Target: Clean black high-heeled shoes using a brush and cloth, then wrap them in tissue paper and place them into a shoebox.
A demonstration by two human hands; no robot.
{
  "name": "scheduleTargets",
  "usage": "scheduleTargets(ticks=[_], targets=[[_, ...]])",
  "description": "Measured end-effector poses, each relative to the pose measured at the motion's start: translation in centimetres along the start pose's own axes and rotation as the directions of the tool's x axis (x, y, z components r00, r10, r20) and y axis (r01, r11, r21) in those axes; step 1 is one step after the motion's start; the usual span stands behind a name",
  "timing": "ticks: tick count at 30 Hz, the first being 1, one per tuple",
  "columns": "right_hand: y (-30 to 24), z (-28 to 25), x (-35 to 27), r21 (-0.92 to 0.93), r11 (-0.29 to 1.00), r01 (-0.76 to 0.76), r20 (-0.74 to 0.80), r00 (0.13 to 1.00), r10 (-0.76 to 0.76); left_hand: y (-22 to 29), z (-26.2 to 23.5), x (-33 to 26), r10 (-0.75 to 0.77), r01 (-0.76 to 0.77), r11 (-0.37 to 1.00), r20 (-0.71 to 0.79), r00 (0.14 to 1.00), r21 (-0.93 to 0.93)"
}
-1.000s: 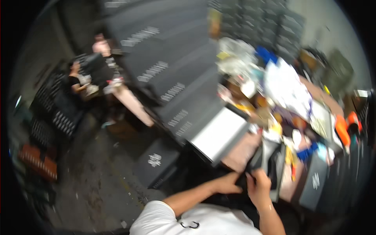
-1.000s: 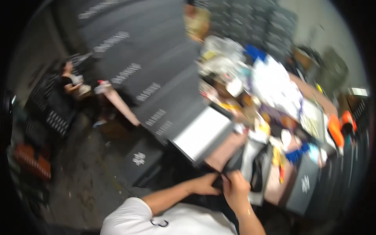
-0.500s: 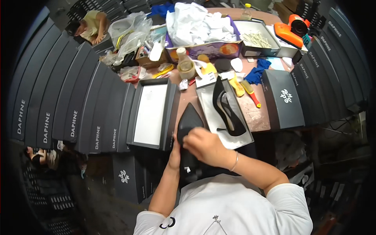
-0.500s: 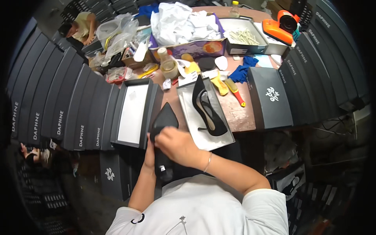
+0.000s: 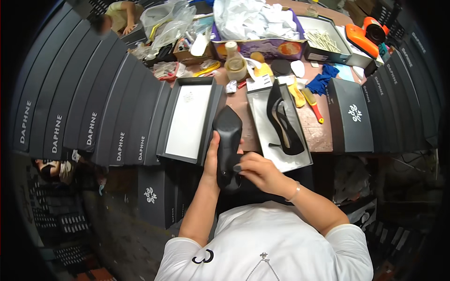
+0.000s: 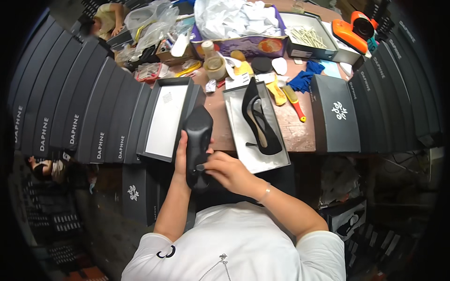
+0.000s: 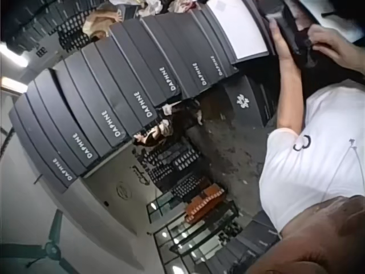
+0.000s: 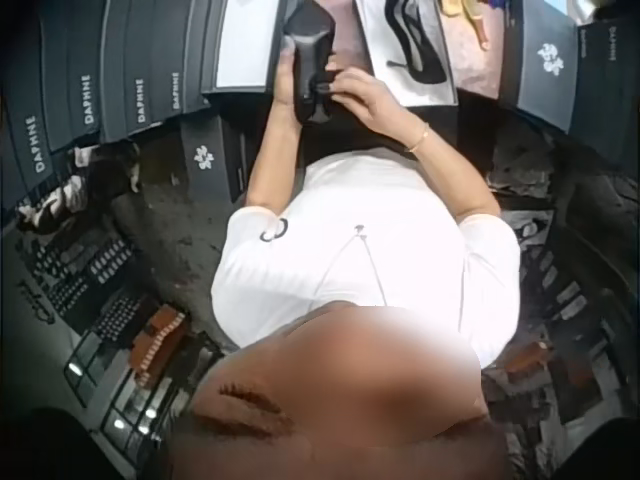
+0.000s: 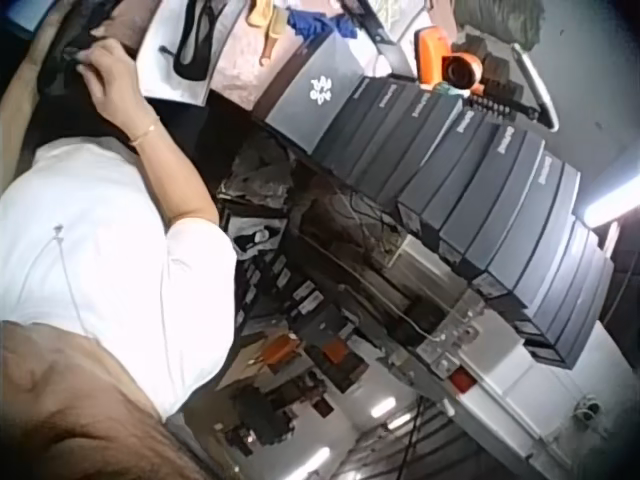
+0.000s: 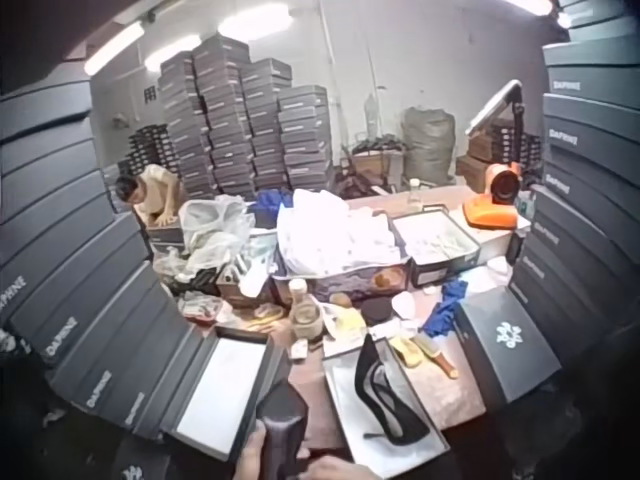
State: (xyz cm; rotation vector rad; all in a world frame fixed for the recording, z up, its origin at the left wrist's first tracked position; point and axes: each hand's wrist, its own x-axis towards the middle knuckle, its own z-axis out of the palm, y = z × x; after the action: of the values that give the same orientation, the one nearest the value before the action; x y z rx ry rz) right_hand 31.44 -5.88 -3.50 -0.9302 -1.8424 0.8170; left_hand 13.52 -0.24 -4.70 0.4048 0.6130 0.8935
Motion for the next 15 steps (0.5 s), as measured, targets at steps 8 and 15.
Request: scheduleTargets(ticks=[8,15], targets=[[-4.1,-1.6,0.9,-0.391,0.878,0.275,0.043,0.959,-0.281,-0.3,3.7,0.9,0.14,-0.119,0.987,-0.227,0.964,0.103],[-1.2,-3.5,-3.4,-0.164,0.981,-0.104,-0.214,0.975,0.067,0.2,3.5,1.1,0.256,-0.254,0.966,-0.079,0.963,0.037]])
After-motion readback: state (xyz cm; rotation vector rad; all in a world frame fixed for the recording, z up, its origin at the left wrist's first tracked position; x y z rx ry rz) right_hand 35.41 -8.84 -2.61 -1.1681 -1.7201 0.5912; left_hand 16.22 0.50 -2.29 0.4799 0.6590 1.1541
